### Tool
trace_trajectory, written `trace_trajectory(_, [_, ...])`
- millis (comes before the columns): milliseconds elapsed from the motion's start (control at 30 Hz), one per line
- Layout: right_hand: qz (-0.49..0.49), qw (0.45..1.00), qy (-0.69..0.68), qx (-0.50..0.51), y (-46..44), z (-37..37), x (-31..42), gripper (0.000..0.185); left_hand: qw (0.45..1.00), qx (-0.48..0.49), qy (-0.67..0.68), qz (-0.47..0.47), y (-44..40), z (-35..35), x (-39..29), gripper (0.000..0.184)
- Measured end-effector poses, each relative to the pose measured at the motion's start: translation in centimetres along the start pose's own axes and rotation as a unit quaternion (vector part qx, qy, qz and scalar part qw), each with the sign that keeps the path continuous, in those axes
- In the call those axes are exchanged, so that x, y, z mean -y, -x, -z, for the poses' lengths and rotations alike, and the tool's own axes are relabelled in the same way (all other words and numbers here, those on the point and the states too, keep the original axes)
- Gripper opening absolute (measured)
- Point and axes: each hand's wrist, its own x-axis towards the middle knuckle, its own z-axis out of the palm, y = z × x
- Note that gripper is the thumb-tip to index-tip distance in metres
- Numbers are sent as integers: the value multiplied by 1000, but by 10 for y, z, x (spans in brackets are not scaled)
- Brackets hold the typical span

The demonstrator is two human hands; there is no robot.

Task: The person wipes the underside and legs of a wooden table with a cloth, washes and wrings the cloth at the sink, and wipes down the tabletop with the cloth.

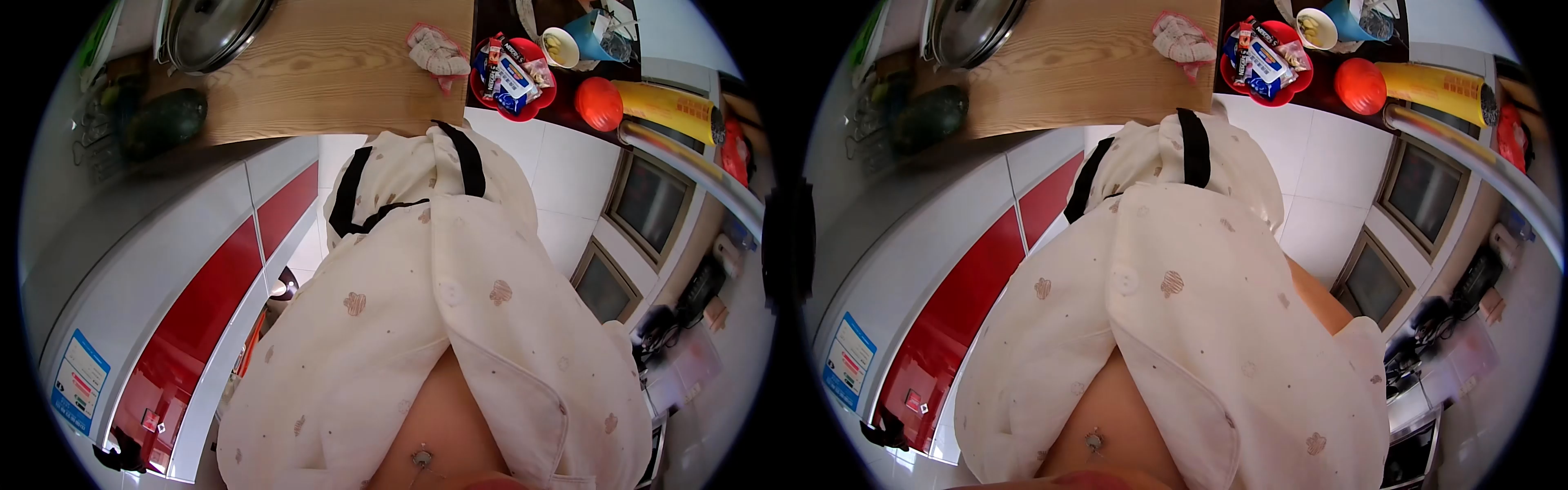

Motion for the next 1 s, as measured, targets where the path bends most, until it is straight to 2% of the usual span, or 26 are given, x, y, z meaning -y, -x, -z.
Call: trace_trajectory(1000, [0,999,37,1,-33,13,-3,31,999,-18,-39,-21,-22,6,7,26])
